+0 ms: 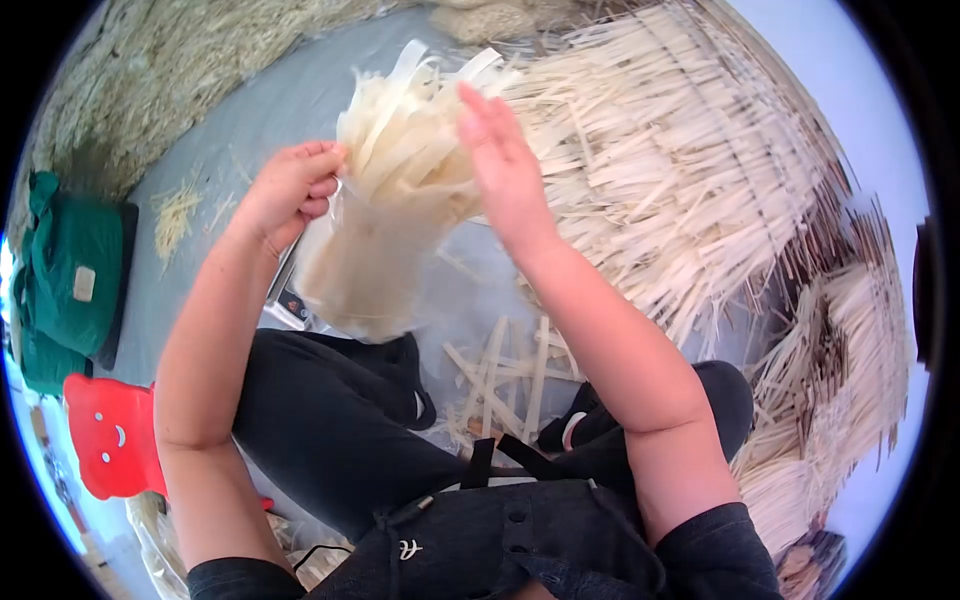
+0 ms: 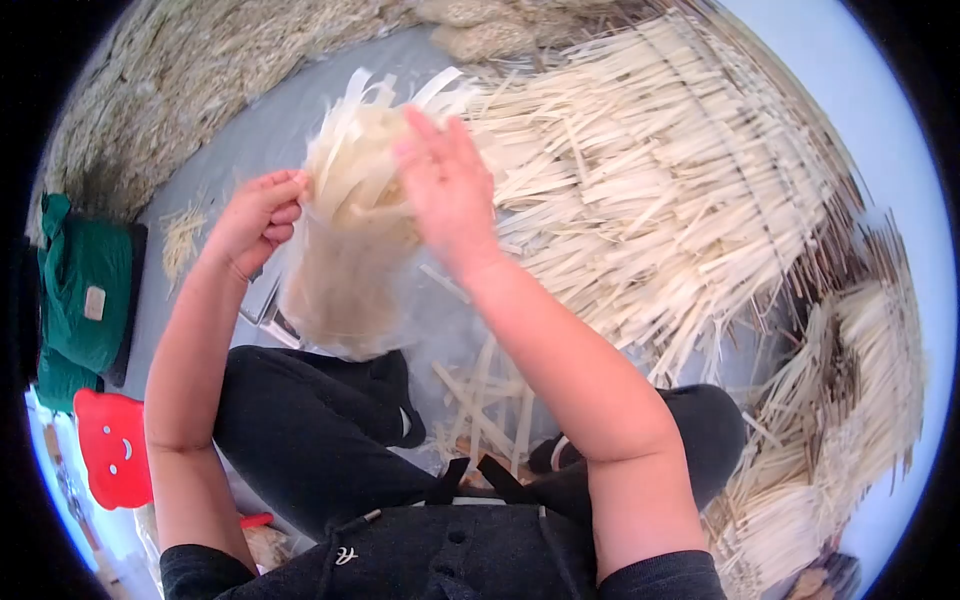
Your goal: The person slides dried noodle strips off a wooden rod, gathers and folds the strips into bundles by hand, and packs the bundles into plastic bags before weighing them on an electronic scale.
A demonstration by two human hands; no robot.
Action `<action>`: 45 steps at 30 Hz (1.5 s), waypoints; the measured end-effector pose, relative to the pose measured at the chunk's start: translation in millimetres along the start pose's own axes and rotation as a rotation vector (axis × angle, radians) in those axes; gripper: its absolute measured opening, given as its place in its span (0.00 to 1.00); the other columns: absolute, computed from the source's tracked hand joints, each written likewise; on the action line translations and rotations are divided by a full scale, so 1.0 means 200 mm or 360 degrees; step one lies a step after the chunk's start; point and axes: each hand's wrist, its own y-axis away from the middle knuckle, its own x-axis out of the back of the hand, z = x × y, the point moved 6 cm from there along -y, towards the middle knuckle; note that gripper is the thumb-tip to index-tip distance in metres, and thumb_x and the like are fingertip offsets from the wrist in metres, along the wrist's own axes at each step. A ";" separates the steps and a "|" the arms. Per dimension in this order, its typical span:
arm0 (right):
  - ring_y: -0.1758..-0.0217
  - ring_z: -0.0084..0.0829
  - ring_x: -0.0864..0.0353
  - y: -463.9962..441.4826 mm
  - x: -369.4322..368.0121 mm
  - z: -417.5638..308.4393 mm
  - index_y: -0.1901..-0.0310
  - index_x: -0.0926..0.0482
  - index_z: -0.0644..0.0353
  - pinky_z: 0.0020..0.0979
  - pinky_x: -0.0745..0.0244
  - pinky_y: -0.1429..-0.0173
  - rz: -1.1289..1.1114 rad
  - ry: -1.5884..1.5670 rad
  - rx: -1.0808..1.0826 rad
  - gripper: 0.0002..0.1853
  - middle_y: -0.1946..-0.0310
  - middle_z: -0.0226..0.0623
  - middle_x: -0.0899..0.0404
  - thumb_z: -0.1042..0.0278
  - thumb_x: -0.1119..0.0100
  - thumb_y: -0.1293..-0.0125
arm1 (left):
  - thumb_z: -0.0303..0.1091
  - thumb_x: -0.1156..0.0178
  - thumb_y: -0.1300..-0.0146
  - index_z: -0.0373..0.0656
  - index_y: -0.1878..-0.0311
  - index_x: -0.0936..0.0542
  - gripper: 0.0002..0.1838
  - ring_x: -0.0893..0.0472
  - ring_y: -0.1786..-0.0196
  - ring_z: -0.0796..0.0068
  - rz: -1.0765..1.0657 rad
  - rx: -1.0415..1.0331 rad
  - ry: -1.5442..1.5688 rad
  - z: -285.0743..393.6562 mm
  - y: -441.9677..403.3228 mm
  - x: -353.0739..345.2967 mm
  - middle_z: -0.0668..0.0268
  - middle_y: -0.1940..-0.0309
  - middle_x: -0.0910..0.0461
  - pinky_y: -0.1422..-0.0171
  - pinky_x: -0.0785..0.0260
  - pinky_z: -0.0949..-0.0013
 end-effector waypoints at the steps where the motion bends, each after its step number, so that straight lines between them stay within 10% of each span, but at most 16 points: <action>1: 0.24 0.52 0.48 0.08 0.00 -0.13 0.31 0.33 0.49 0.53 0.58 0.25 -0.0024 0.0427 0.0094 0.35 0.29 0.52 0.42 0.36 0.51 0.33 | 0.31 0.42 0.33 0.38 0.56 0.25 0.07 0.40 0.79 0.93 -0.0026 -0.0008 -0.0023 0.00 0.05 -0.08 0.78 0.74 0.32 0.80 0.51 0.85; 5: 0.26 0.62 0.50 0.34 0.05 -0.22 0.33 0.31 0.44 0.68 0.66 0.29 -0.0114 0.1111 0.0241 0.33 0.30 0.55 0.42 0.36 0.52 0.34 | 0.34 0.43 0.32 0.42 0.58 0.25 0.06 0.37 0.77 0.91 -0.0060 0.0149 0.0017 -0.21 0.14 -0.15 0.77 0.73 0.29 0.79 0.49 0.84; 12: 0.30 0.59 0.40 0.68 0.16 0.11 0.37 0.26 0.46 0.63 0.53 0.28 -0.0601 0.1399 -0.0227 0.34 0.34 0.51 0.33 0.33 0.47 0.39 | 0.28 0.41 0.39 0.46 0.59 0.24 0.06 0.31 0.74 0.88 -0.0146 0.0843 -0.0248 -0.86 0.20 -0.10 0.75 0.68 0.23 0.78 0.43 0.84; 14: 0.43 0.47 0.22 0.54 0.26 0.06 0.45 0.20 0.50 0.48 0.30 0.37 -0.1112 0.0953 -0.0542 0.26 0.47 0.43 0.20 0.40 0.44 0.37 | 0.30 0.41 0.38 0.47 0.59 0.24 0.05 0.30 0.74 0.88 -0.0177 0.0913 -0.0298 -0.85 0.24 -0.03 0.75 0.67 0.22 0.77 0.42 0.84; 18: 0.65 0.26 0.16 0.23 0.67 0.01 0.54 0.18 0.61 0.25 0.23 0.57 -0.0018 0.0095 -0.0839 0.14 0.63 0.36 0.17 0.61 0.44 0.33 | 0.37 0.40 0.35 0.49 0.58 0.24 0.06 0.23 0.68 0.85 -0.0391 0.1020 -0.0585 -0.83 0.26 0.08 0.73 0.63 0.19 0.69 0.34 0.81; 22: 0.67 0.28 0.19 0.29 0.85 0.75 0.58 0.18 0.59 0.25 0.24 0.59 0.0438 0.0046 -0.1055 0.10 0.66 0.35 0.18 0.65 0.44 0.35 | 0.38 0.40 0.34 0.49 0.57 0.23 0.07 0.17 0.59 0.80 -0.0554 0.1039 -0.0753 -0.82 0.28 0.09 0.71 0.60 0.18 0.63 0.30 0.79; 29: 0.56 0.33 0.20 0.62 0.25 1.05 0.50 0.21 0.52 0.40 0.23 0.52 -0.0283 -0.0781 -0.1726 0.17 0.59 0.32 0.18 0.54 0.43 0.36 | 0.39 0.42 0.33 0.50 0.57 0.23 0.07 0.17 0.58 0.78 -0.0577 0.1015 -0.0757 -0.84 0.24 0.07 0.69 0.60 0.18 0.62 0.27 0.76; 35: 0.61 0.32 0.18 0.68 0.24 1.32 0.52 0.19 0.54 0.39 0.24 0.57 -0.0510 -0.0305 -0.1434 0.15 0.60 0.33 0.17 0.59 0.39 0.39 | 0.43 0.40 0.37 0.47 0.44 0.22 0.20 0.17 0.58 0.77 -0.0576 0.1052 -0.1076 -0.85 0.19 0.08 0.66 0.56 0.17 0.60 0.24 0.75; 45: 0.74 0.31 0.17 0.50 0.36 0.72 0.72 0.17 0.63 0.34 0.23 0.67 -0.0322 0.0709 -0.0710 0.06 0.78 0.43 0.18 0.71 0.40 0.46 | 0.33 0.35 0.43 0.42 0.58 0.19 0.10 0.18 0.63 0.80 -0.0256 0.0885 -0.0915 -0.73 0.29 0.08 0.68 0.65 0.18 0.63 0.24 0.77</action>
